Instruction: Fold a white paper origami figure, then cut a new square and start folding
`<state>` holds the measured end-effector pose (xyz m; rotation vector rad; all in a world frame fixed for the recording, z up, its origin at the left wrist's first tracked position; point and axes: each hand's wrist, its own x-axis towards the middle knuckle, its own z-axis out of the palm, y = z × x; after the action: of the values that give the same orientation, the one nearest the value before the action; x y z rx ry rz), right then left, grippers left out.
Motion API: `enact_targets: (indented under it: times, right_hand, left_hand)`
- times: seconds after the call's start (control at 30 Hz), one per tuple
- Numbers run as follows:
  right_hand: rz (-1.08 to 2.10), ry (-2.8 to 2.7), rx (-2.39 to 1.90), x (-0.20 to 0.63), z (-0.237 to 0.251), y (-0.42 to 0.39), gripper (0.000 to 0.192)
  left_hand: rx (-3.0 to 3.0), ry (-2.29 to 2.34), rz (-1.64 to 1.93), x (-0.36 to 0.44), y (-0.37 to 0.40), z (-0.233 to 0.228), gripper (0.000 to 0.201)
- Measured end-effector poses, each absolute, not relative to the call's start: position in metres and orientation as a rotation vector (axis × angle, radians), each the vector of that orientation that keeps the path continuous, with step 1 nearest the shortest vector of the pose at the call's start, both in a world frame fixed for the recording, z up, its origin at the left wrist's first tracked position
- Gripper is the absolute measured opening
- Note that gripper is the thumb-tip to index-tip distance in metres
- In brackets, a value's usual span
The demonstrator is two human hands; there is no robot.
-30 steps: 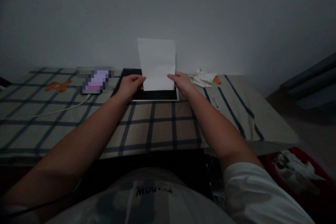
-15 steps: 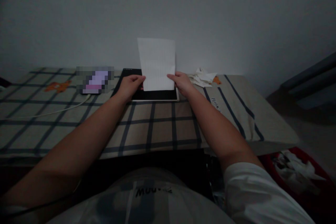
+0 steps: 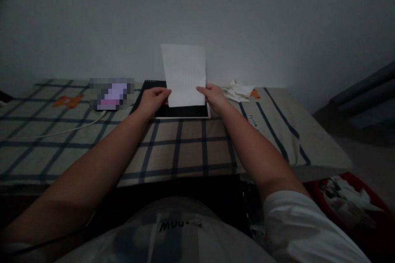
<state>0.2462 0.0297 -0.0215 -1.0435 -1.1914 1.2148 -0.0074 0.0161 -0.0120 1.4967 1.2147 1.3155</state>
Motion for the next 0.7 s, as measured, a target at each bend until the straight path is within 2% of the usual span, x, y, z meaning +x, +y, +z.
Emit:
enact_targets:
  times: [0.43,0.7]
  right_hand:
    - [1.215,-1.212,-1.027,0.248,-0.0233,0.0319,0.038]
    - [1.233,-1.188,-1.03,0.2457,-0.0202,0.0287,0.033]
  left_hand:
    - [1.436,1.198,1.329,-0.008,0.0219,-0.017,0.014]
    - [1.447,1.203,1.342,-0.0094,0.0257,-0.022,0.016]
